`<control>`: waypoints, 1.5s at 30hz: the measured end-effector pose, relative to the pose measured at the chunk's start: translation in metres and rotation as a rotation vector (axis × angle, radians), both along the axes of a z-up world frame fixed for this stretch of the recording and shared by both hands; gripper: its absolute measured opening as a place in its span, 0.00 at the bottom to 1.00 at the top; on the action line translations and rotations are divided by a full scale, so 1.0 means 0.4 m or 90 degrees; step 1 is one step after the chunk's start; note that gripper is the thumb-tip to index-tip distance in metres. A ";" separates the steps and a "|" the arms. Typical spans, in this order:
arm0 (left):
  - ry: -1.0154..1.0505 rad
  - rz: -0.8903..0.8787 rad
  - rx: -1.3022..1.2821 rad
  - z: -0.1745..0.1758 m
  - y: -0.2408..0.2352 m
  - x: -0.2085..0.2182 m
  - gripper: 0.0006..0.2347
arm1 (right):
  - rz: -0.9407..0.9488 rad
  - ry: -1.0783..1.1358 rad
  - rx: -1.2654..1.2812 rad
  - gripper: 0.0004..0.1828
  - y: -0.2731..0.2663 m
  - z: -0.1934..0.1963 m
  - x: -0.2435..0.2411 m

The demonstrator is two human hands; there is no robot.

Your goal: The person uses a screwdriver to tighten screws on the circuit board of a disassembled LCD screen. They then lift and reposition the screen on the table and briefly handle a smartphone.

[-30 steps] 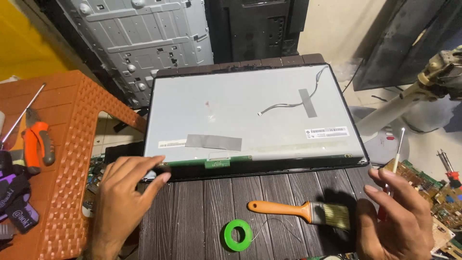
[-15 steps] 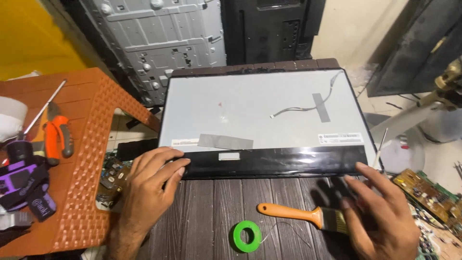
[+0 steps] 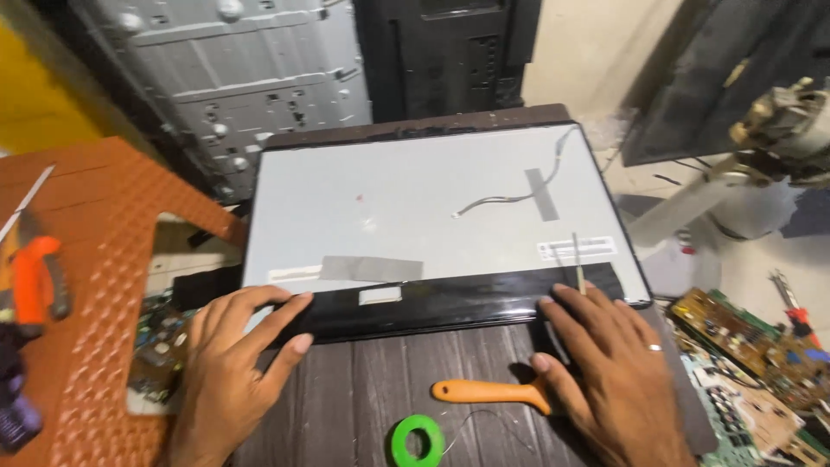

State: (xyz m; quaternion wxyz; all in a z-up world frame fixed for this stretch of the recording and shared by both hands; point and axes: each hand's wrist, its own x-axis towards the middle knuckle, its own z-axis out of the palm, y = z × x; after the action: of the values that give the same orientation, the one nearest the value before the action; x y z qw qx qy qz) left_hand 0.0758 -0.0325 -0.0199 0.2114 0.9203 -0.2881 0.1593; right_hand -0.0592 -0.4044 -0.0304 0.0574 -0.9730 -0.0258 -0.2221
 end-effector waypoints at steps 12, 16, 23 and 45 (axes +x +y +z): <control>0.183 0.018 -0.121 -0.015 -0.009 0.016 0.19 | -0.010 0.013 0.021 0.27 0.001 0.019 0.013; 0.163 -0.008 -0.129 -0.014 -0.005 0.016 0.18 | -0.020 0.005 0.001 0.27 0.000 0.012 0.016; 0.094 -0.061 -0.125 0.001 0.007 0.018 0.17 | -0.042 0.010 -0.029 0.31 -0.009 -0.026 0.010; 0.155 -0.068 -0.142 0.017 0.017 0.011 0.20 | -0.047 -0.054 0.033 0.30 -0.056 -0.127 0.018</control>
State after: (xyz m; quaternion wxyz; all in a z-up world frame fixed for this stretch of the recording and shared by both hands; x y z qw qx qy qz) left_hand 0.0802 -0.0258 -0.0131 0.3534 0.8871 -0.2895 0.0664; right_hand -0.0522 -0.4267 -0.0811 0.0733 -0.9611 0.0137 -0.2660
